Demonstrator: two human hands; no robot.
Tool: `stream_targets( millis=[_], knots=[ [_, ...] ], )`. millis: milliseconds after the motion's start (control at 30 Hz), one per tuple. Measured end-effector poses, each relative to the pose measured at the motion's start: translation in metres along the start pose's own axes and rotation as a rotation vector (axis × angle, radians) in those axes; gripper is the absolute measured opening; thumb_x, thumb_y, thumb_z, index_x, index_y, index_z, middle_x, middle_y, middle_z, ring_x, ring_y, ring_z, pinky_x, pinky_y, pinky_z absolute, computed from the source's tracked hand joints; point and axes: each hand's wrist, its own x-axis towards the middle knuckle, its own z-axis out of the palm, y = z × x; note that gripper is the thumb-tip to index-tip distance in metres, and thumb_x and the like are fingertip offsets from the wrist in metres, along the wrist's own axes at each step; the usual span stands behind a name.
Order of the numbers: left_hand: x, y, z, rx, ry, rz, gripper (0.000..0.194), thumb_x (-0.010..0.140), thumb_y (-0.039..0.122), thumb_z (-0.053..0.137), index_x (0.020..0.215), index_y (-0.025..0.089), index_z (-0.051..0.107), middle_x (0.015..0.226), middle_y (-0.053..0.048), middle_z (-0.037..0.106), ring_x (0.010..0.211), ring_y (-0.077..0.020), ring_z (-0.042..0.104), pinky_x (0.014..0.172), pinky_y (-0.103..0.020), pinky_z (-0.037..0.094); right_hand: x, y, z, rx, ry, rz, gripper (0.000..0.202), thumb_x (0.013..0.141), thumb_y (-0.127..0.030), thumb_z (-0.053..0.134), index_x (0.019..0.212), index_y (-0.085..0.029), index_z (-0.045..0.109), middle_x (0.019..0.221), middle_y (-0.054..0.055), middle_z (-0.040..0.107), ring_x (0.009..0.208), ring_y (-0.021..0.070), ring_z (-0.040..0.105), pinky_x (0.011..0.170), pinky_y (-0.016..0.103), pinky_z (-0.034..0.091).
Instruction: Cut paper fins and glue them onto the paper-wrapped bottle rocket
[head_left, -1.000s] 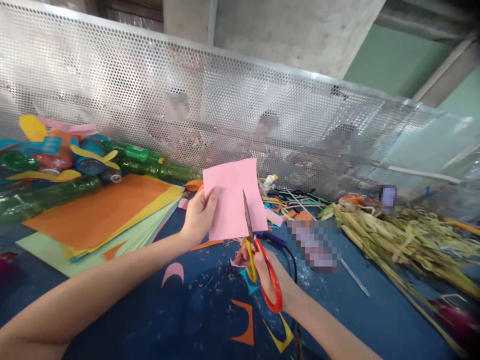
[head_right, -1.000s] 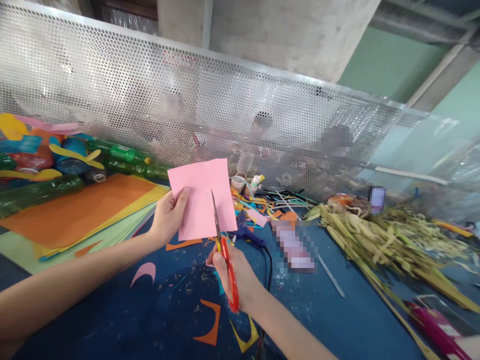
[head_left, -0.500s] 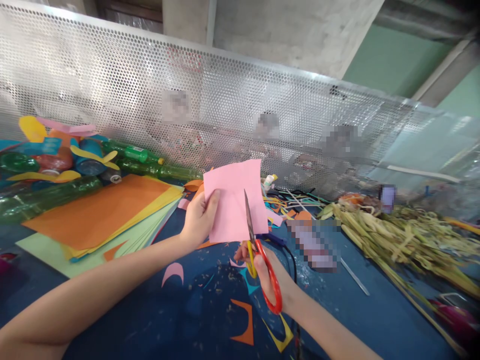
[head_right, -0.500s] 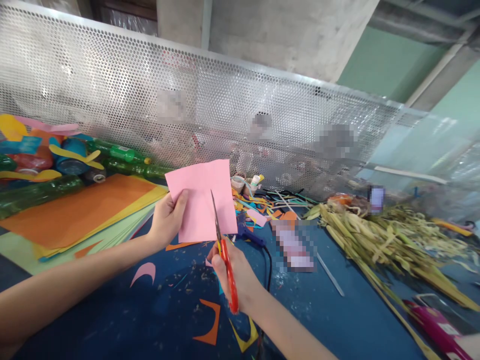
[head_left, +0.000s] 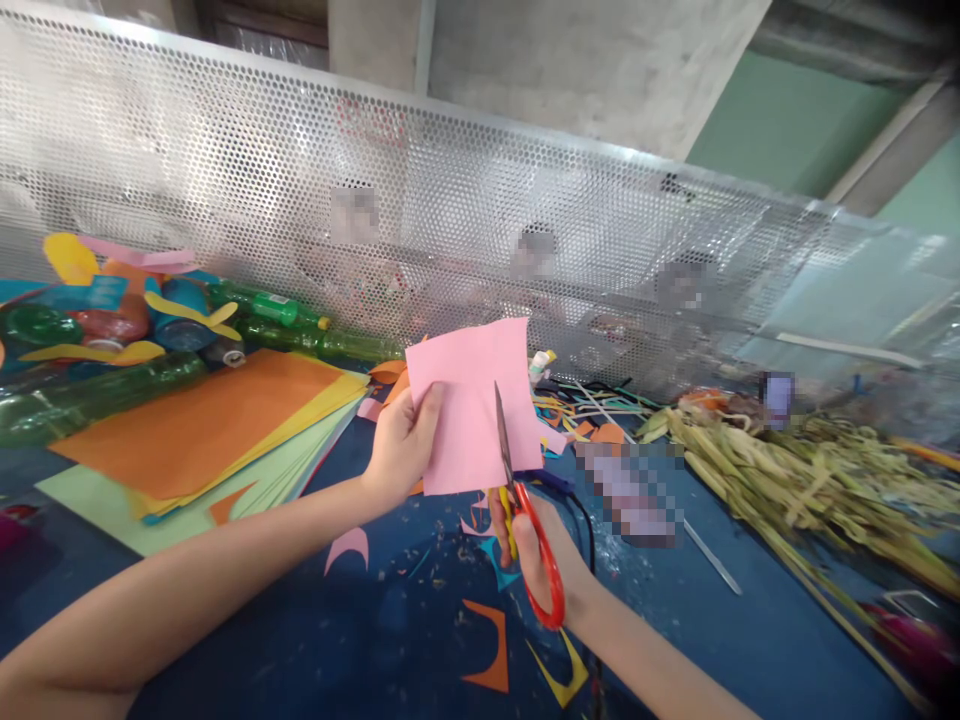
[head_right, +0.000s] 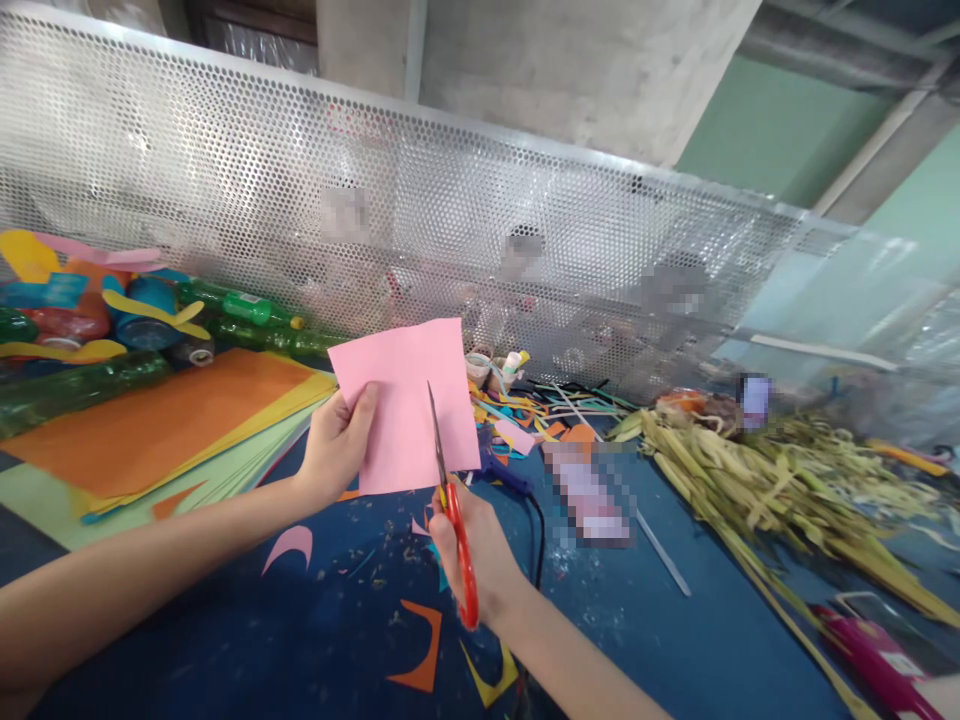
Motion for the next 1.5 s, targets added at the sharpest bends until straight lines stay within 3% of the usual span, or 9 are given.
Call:
stream_targets(
  millis=[267,767,1033,1200,1300,1500],
  knots=[
    [0.0,0.001,0.0,0.006,-0.006,-0.021,0.032,0.088,0.037,0.043,0.063,0.018,0.043,0.057,0.004,0.037,0.052,-0.0093,0.033,0.047,-0.022,0.03,0.001,-0.002,-0.002,-0.073,0.024,-0.021,0.051,0.088,-0.062,0.022,0.068,-0.02,0.043,0.058,0.0,0.044,0.048,0.0129,0.042,0.045,0.024,0.034],
    [0.0,0.003,0.0,-0.048,-0.009,-0.091,0.03,0.086,0.039,0.046,0.065,0.017,0.05,0.06,0.002,0.046,0.054,-0.0104,0.039,0.049,-0.022,0.033,0.001,0.002,0.002,-0.046,0.04,0.008,0.056,0.084,-0.069,0.02,0.063,-0.021,0.04,0.052,-0.002,0.039,0.045,0.0122,0.039,0.042,0.024,0.032],
    [0.0,0.003,0.001,-0.064,-0.013,-0.109,0.031,0.086,0.039,0.046,0.066,0.017,0.05,0.058,0.003,0.044,0.052,-0.0094,0.037,0.047,-0.021,0.031,-0.002,0.01,0.006,0.05,0.025,0.104,0.053,0.083,-0.069,0.027,0.064,-0.021,0.039,0.046,-0.005,0.036,0.036,0.0096,0.034,0.035,0.023,0.03],
    [0.003,-0.001,0.002,-0.13,-0.044,-0.142,0.028,0.086,0.039,0.047,0.072,0.016,0.054,0.063,0.002,0.051,0.055,-0.0099,0.042,0.048,-0.021,0.035,0.001,0.005,0.003,0.06,-0.006,0.047,0.053,0.084,-0.068,0.026,0.071,-0.02,0.044,0.064,0.002,0.05,0.056,0.0156,0.053,0.053,0.027,0.046],
    [0.003,-0.003,0.004,-0.125,-0.067,-0.158,0.03,0.085,0.04,0.048,0.071,0.015,0.055,0.061,0.001,0.053,0.053,-0.0099,0.044,0.047,-0.02,0.036,0.003,0.005,0.001,-0.011,-0.002,0.005,0.054,0.086,-0.066,0.024,0.073,-0.019,0.048,0.07,0.006,0.056,0.065,0.0186,0.056,0.061,0.03,0.047],
    [-0.003,-0.006,0.007,-0.136,-0.159,-0.144,0.029,0.085,0.042,0.048,0.075,0.016,0.056,0.066,0.0,0.057,0.055,-0.0111,0.048,0.045,-0.02,0.036,0.001,0.013,-0.003,-0.06,0.015,0.062,0.056,0.089,-0.061,0.022,0.076,-0.018,0.056,0.075,0.008,0.061,0.071,0.0206,0.059,0.067,0.03,0.048]
  ],
)
